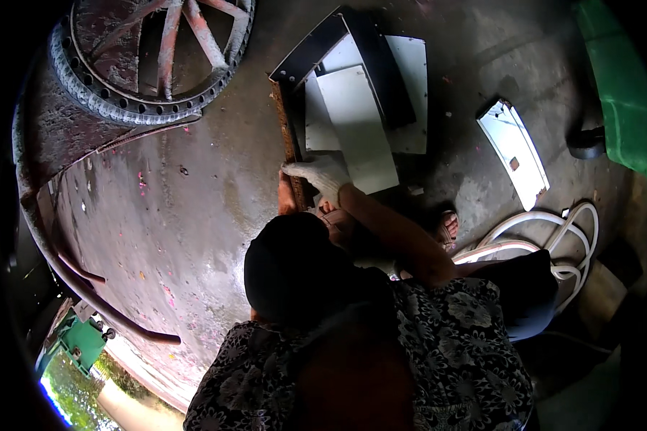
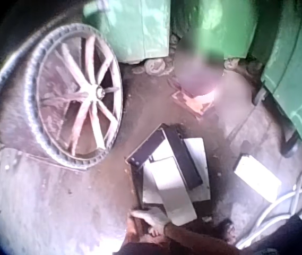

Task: The person picks up pieces of tile and furniture components, and places them into large green trash bins. They use a wooden handle to strike and break apart the drawer pieces before discarding them.

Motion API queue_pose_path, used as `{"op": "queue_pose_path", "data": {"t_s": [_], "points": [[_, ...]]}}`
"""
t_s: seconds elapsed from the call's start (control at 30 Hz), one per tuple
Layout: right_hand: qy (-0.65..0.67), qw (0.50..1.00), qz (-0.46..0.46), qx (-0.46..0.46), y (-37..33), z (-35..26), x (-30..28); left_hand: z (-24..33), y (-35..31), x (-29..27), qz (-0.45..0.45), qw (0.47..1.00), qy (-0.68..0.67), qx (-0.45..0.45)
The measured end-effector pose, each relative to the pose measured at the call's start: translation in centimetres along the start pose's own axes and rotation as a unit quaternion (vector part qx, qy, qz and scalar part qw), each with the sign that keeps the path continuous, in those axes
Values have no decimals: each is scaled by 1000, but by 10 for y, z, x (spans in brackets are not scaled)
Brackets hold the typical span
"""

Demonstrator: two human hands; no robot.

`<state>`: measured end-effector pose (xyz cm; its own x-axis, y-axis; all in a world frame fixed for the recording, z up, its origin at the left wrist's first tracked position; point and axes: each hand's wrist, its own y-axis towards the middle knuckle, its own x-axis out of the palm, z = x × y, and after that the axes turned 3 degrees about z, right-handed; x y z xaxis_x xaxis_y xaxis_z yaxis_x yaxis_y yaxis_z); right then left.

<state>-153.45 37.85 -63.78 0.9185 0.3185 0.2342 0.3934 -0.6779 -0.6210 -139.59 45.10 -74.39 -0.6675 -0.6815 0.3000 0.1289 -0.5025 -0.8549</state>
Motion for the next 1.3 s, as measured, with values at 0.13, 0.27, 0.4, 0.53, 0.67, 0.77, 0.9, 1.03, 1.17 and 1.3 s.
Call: {"op": "queue_pose_path", "data": {"t_s": [0.13, 0.27, 0.4, 0.53, 0.67, 0.77, 0.9, 1.03, 1.17, 1.3], "points": [[55, 987, -43, 145, -32, -41, 33, 11, -7, -57, 83, 991, 103, 4], [107, 988, -53, 100, -3, 10, 22, 13, 3, -47, 51, 987, 152, 16], [94, 989, -63, 96, 5, 4, 25, 11, 1, -56, 43, 895, 384, 223], [43, 993, -13, 112, -14, 7, -16, 40, -9, -64, 273, 537, 667, 439], [-219, 974, 11, 51, -35, -68, -9, 143, -79, -230, 299, 653, 590, 369], [-125, 973, 103, 164, -38, -79, -97, 99, -53, -148, -155, 984, 80, 35], [-63, 993, 69, 72, -32, -75, -91, 88, -58, -105, -405, 856, -260, -187], [-103, 993, 54, 17, -27, -58, -110, 74, -66, -42, -475, 789, -303, -243], [-42, 982, 139, 124, -23, -55, -101, 67, -60, 2, -584, 706, -296, -269], [-56, 981, 122, 138, -22, -56, -100, 66, -49, 34, -675, 600, -316, -291]]}}
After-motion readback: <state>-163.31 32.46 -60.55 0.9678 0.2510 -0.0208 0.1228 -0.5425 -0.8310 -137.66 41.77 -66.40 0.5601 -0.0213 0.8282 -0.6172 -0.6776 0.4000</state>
